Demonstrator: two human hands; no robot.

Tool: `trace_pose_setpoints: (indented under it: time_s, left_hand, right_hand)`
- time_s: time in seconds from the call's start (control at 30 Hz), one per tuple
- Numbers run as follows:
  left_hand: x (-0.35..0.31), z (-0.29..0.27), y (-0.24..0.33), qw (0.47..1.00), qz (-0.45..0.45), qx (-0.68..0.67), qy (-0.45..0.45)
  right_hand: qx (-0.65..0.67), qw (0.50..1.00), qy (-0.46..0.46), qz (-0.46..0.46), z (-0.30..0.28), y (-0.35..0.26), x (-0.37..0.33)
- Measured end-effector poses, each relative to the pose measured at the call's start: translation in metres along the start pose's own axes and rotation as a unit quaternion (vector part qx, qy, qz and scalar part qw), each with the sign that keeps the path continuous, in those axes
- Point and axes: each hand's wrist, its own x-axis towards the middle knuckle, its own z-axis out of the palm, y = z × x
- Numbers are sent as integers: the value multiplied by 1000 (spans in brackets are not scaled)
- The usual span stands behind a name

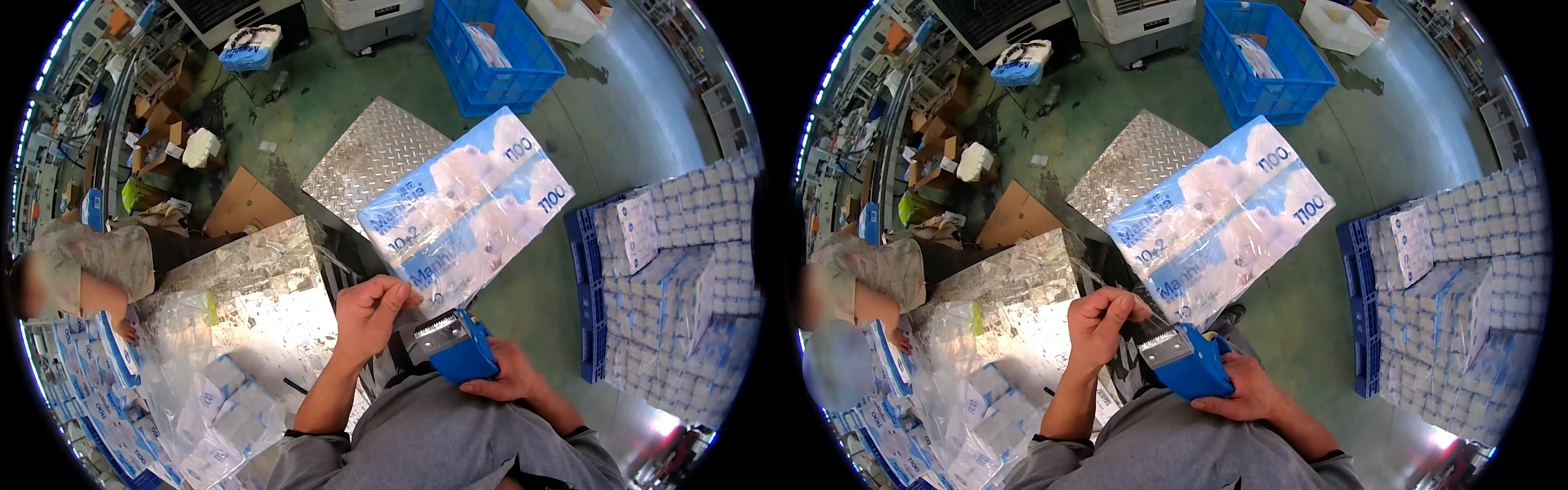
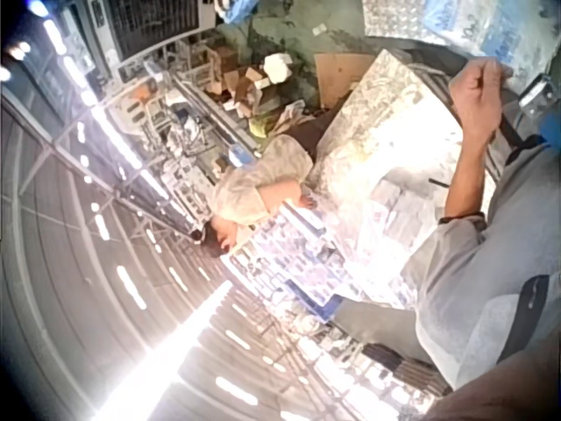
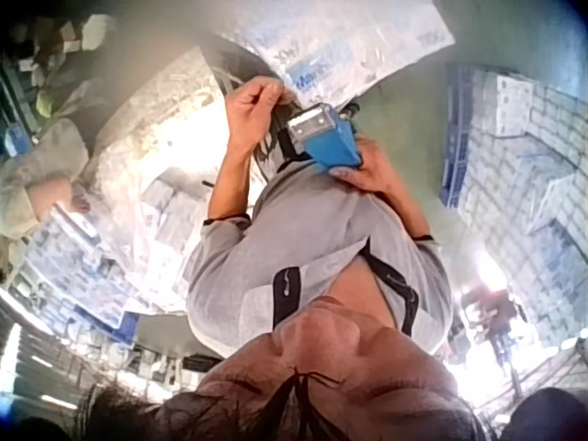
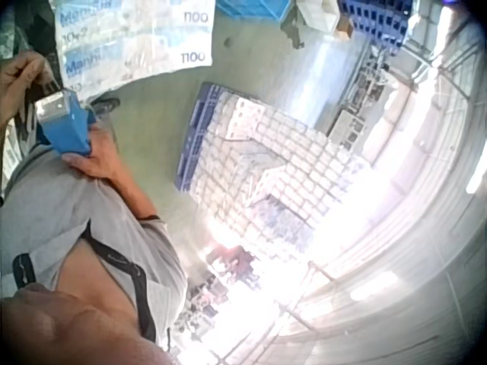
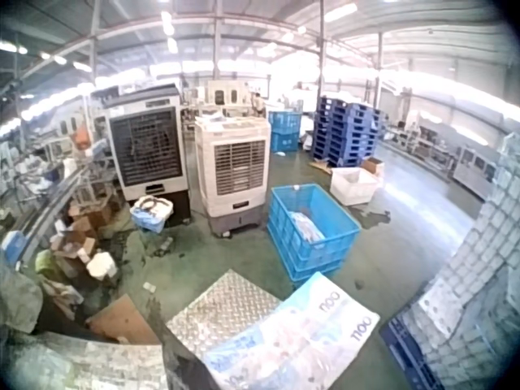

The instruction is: The person wraps stacks of white tissue paper packs in clear plastic bags and seals them using a handheld tape dispenser. The sealed packages are then placed into a blue plastic crate.

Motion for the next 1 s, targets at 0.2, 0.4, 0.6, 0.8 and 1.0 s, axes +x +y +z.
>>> trace_pose_setpoints:
  time_s: [0.2,0.4,0.6,0.8,1.0]
  left_hand:
    - [4,2,-7,995,-53,-81,23]
    - [11,-6,-12,984,-75,-159,26]
    - [14,5,-13,984,-53,-165,-34]
    - [33,16,-15,963,-34,-256,-80]
    - [58,18,-32,961,32,-266,-69]
  right_hand:
    - [-23,999,4,31,2,6,-1]
    - [-49,995,-7,90,2,0,-4]
    - [-27,992,17,120,8,11,3]
    - [-32,997,64,20,18,48,22]
    - [-311,938,152,-18,-13,58,47]
